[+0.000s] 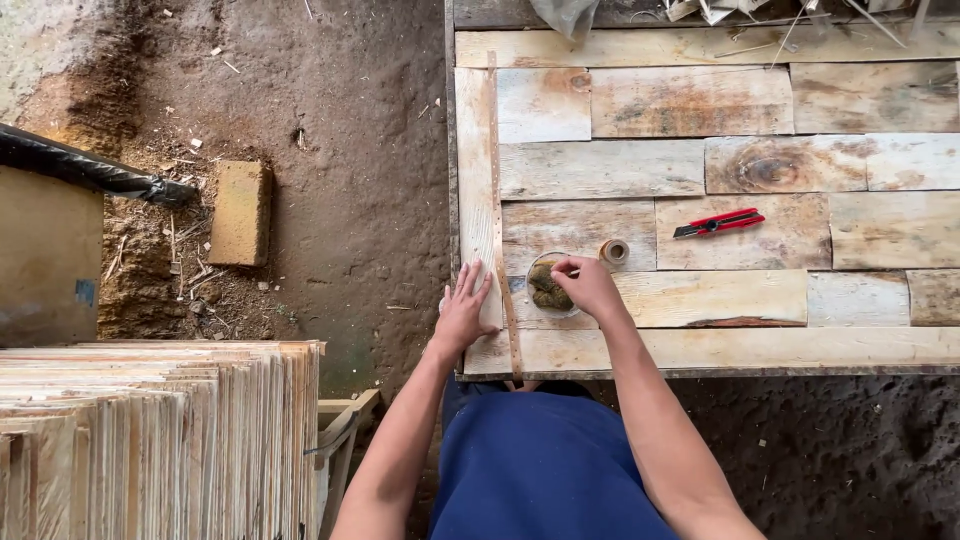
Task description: The person repeatedly scoops a brown paste from a small container and rubs it onto the surface of a wooden plank using a small stick. The person works along the length of the plank, applying the substance in sections.
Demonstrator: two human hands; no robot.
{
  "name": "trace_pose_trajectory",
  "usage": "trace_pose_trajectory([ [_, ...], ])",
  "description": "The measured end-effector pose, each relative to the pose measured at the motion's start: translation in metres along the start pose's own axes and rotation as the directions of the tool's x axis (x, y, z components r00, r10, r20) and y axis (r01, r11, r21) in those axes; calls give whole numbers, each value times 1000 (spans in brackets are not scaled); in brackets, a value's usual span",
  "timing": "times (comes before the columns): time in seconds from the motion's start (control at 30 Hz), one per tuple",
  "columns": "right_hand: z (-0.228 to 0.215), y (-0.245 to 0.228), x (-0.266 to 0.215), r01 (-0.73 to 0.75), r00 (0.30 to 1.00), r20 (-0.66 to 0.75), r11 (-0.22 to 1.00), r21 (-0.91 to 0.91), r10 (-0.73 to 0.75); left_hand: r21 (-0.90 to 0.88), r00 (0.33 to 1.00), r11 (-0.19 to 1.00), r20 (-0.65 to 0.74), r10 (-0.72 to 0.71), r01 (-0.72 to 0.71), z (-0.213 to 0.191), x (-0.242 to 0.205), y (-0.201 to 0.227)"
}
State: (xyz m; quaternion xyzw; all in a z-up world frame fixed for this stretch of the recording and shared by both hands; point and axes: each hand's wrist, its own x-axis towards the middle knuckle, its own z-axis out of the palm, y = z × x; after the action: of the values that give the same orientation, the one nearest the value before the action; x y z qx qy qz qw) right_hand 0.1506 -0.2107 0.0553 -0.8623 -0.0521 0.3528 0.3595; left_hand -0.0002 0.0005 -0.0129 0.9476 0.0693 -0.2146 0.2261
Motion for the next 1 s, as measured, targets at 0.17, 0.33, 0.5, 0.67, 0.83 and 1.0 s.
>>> trace_pose_trajectory([
  [0.17, 24, 41, 20, 93, 987, -110, 973, -209, -118, -4, 1000, 1000, -12, 9, -9, -2, 1, 0],
  [0.33, 46, 50, 18, 99, 982, -117, 931, -350, -149, -1, 1000, 1000, -18, 19, -19, 6, 4, -5],
  [0.5, 59, 59, 23, 94, 980, -126, 912, -400, -156, 17, 999, 1000, -31, -13, 14, 1, 0, 4],
  [0.67, 66, 60, 18, 142, 969, -103, 848, -511, -224, 14, 999, 999, -42, -30, 30, -1, -6, 11],
  [0.83, 69, 71, 28, 166, 969, -58, 810, -563, -240, 36, 999, 998, -36, -40, 41, 3, -12, 12],
  [1.0, 62, 64, 26, 98, 979, -129, 925, -368, -155, 37, 998, 997, -15, -61, 61, -11, -17, 16],
])
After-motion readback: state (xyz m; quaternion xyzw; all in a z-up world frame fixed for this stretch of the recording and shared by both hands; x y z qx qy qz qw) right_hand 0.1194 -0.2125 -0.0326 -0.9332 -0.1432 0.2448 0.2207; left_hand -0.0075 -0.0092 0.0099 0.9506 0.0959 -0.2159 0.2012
